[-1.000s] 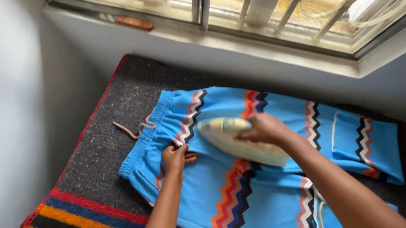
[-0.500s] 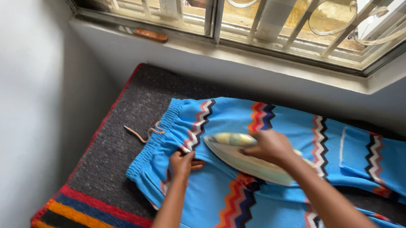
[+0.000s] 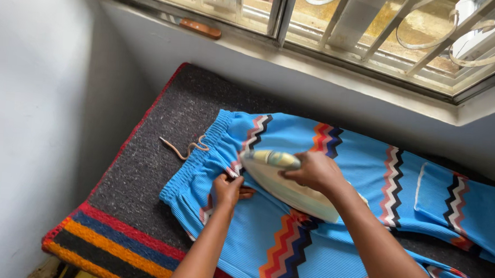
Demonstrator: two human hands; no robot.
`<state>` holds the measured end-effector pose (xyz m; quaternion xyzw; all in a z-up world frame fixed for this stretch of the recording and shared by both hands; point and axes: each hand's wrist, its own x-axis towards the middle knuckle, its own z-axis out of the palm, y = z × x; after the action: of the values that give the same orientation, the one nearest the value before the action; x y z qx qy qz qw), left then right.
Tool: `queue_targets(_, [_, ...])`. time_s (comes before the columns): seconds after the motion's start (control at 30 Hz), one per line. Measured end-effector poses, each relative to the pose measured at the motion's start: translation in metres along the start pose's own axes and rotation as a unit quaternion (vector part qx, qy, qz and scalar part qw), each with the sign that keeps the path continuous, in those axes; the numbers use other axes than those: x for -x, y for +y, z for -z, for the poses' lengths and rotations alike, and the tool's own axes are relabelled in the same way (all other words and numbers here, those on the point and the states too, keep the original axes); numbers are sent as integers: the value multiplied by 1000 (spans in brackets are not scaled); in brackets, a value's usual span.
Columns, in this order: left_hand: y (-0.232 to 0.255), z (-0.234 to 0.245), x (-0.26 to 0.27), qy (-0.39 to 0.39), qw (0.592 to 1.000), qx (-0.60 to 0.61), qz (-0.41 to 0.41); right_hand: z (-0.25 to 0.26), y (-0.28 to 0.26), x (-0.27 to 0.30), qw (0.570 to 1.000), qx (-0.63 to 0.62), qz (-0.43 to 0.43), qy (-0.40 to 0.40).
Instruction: The person irons a pair of blue patterned shorts on a table. They use a white electric iron to smooth the fabric, repeatedly adjusting the garment and flipping it over to iron different sections, including the waistband and legs.
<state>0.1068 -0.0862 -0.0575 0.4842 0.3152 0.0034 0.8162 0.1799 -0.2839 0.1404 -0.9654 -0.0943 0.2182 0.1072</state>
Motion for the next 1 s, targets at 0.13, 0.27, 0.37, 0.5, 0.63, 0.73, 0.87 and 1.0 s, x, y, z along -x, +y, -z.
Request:
queue_targets(0.13, [-15, 5, 1, -15, 1000, 14, 2, 5, -20, -10, 997, 9, 18, 77])
queue_targets(0.27, [-10, 3, 6, -1, 1000, -22, 2, 3, -41, -23, 995, -46, -48, 73])
queue_targets(0.37, [1, 1, 14, -20, 999, -6, 37, 11, -42, -30, 999, -16, -2, 41])
queue_targets(0.5, [-2, -1, 12, 4, 999, 1, 36, 7, -41, -27, 997, -20, -20, 66])
queue_targets(0.63, [-15, 5, 2, -8, 1000, 13, 26, 8, -17, -21, 998, -36, -57, -8])
queue_targets(0.73, [-25, 9, 3, -12, 1000, 18, 12, 8, 15, -12, 999, 18, 25, 37])
queue_targets(0.87, [-15, 5, 2, 10, 999, -17, 31, 14, 46, -5, 993, -28, -117, 1])
queue_targets(1.0, [-17, 9, -3, 11, 999, -16, 31, 3, 59, 2, 985, -61, -162, 2])
